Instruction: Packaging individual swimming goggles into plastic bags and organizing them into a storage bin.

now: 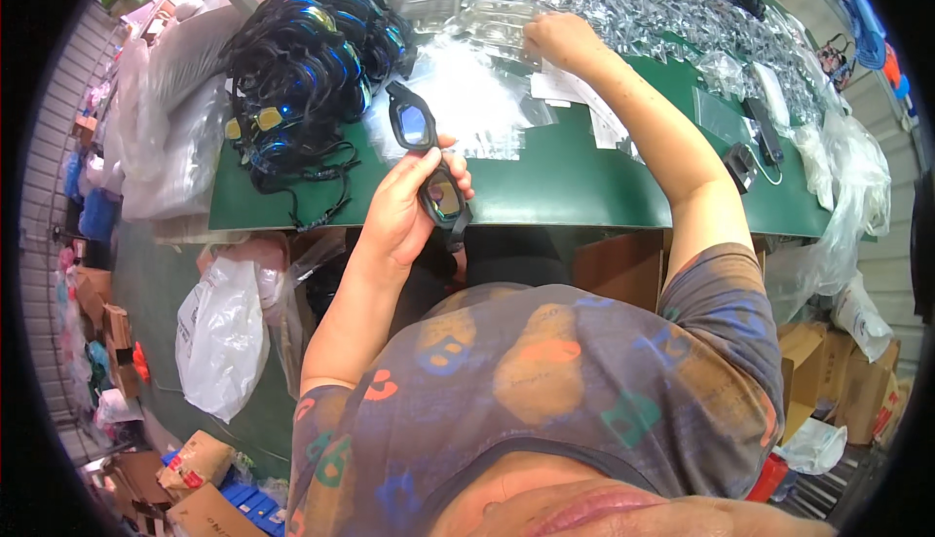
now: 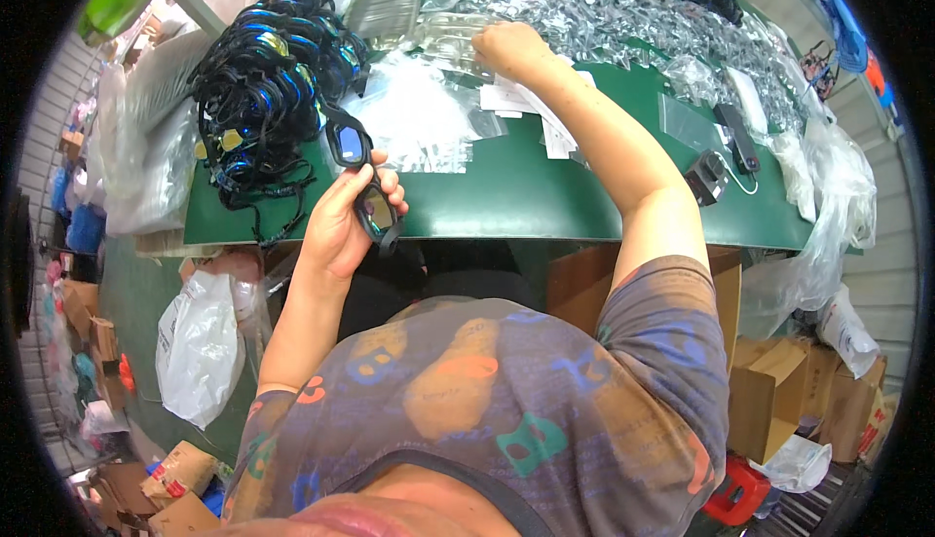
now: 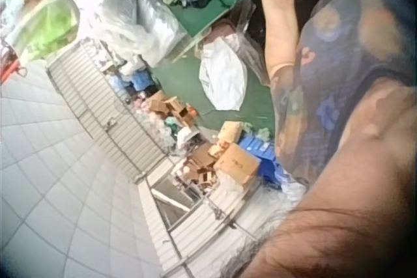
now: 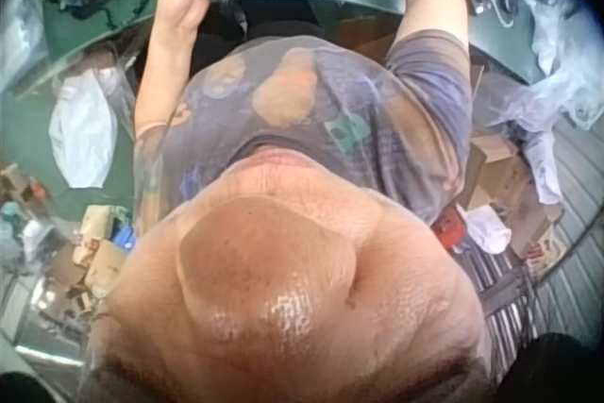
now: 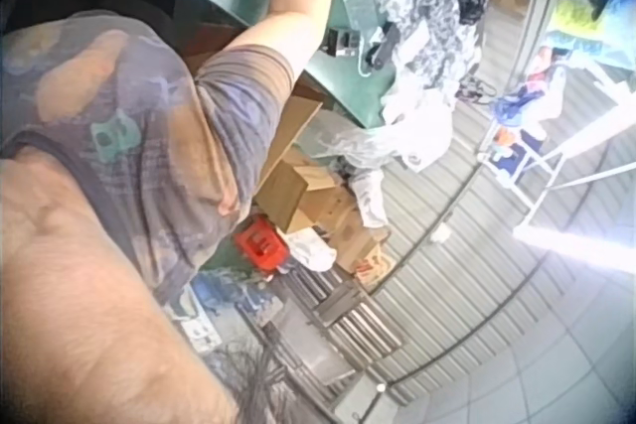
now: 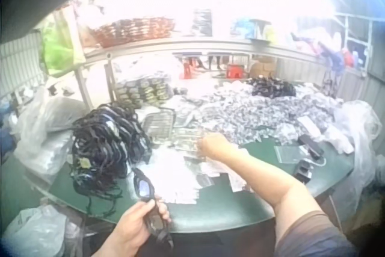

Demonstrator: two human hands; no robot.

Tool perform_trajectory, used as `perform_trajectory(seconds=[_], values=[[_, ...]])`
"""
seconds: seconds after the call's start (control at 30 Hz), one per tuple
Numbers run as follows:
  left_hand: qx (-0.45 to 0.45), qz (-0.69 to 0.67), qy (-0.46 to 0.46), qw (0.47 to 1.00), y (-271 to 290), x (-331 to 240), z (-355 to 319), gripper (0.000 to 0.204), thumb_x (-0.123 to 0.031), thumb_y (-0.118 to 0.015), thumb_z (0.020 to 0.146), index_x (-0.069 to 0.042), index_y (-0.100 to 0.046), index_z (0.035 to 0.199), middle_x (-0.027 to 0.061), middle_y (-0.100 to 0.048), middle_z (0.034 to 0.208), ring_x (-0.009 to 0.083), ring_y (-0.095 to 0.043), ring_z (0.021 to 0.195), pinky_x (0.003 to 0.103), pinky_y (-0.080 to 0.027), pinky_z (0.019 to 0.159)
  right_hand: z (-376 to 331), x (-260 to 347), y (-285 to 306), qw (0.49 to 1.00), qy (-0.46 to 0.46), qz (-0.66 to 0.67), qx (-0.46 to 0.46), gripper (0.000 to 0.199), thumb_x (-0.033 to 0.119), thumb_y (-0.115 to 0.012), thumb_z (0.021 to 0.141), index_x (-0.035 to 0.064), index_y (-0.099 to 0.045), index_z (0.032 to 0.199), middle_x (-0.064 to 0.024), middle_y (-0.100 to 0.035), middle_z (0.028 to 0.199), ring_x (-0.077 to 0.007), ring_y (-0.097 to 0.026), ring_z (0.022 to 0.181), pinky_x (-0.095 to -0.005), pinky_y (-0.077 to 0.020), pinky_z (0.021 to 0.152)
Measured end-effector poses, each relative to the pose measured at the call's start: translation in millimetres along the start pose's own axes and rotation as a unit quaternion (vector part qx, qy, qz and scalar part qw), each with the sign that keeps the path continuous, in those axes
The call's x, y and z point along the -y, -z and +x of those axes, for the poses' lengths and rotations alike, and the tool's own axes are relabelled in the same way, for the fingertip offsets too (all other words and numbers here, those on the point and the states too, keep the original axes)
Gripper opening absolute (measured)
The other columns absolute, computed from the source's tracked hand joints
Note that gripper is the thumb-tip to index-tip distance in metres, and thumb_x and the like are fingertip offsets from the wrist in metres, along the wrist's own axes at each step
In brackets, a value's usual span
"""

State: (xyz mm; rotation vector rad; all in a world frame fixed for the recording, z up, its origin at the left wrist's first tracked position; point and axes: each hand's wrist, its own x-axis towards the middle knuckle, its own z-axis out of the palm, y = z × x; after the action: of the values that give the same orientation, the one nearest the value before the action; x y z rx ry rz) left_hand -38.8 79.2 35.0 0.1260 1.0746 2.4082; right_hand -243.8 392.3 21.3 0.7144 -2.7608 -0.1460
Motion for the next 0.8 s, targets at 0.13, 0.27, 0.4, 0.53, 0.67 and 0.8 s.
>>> perform_trajectory(seconds=[0.13,0.27,0.4,0.53,0.67,0.8], values=[[-0.002,0.027,-0.007,1.000,-6,-4,9,0.028,-0.019,-0.052,0.105,-0.002,-0.053,0.127,0.0091,-0.064,0.095,0.0203,-0.064,0.088,0.037,-0.054,0.083,-3,-3,-5,1.000,0.012,-0.022,0.017,0.014,0.019,-0.061,0.090,0.0069,-0.067,0.091,-0.0110,-0.071,0.089,-0.0338,-0.070,0.090,-0.0468,-0.0558,0.076],[0.003,0.044,-0.023,0.999,-3,-4,9,0.027,-0.018,-0.052,0.105,-0.002,-0.054,0.126,0.0089,-0.065,0.094,0.0193,-0.064,0.088,0.035,-0.053,0.083,-16,17,23,0.999,-0.028,-0.015,0.009,0.013,0.015,-0.058,0.090,0.0073,-0.068,0.094,-0.0136,-0.071,0.085,-0.0355,-0.071,0.087,-0.0487,-0.0555,0.074],[-0.013,0.116,-0.066,0.991,4,-4,13,0.027,-0.018,-0.050,0.105,-0.002,-0.053,0.126,0.0081,-0.063,0.092,0.0186,-0.062,0.087,0.035,-0.053,0.082,-29,17,46,0.984,-0.132,0.085,-0.080,0.017,0.023,-0.062,0.094,0.0100,-0.070,0.101,-0.0122,-0.070,0.085,-0.0334,-0.070,0.086,-0.0459,-0.0535,0.073],[-0.076,0.134,-0.096,0.983,17,1,16,0.029,-0.016,-0.047,0.105,0.000,-0.050,0.128,0.0086,-0.060,0.092,0.0197,-0.060,0.087,0.037,-0.052,0.081,-53,65,90,0.945,-0.139,0.241,-0.170,0.023,0.028,-0.069,0.094,0.0059,-0.072,0.099,-0.0074,-0.070,0.092,-0.0212,-0.067,0.083,-0.0321,-0.0511,0.074],[-0.061,0.086,-0.090,0.990,10,-2,22,0.037,-0.032,-0.050,0.103,-0.003,-0.051,0.126,0.0070,-0.062,0.093,0.0174,-0.060,0.089,0.034,-0.050,0.083,-88,149,95,0.822,-0.099,0.522,-0.204,0.024,0.014,-0.063,0.099,0.0047,-0.067,0.121,-0.0028,-0.071,0.099,-0.0099,-0.063,0.086,-0.0248,-0.0508,0.080],[-0.051,0.124,-0.119,0.984,6,6,20,0.047,-0.040,-0.053,0.103,-0.007,-0.046,0.137,0.0025,-0.059,0.106,0.0138,-0.058,0.099,0.032,-0.046,0.092,-88,202,97,0.848,-0.068,0.511,-0.125,0.032,0.012,-0.061,0.098,0.0098,-0.059,0.130,-0.0086,-0.069,0.082,-0.0186,-0.067,0.073,-0.0324,-0.0525,0.069]])
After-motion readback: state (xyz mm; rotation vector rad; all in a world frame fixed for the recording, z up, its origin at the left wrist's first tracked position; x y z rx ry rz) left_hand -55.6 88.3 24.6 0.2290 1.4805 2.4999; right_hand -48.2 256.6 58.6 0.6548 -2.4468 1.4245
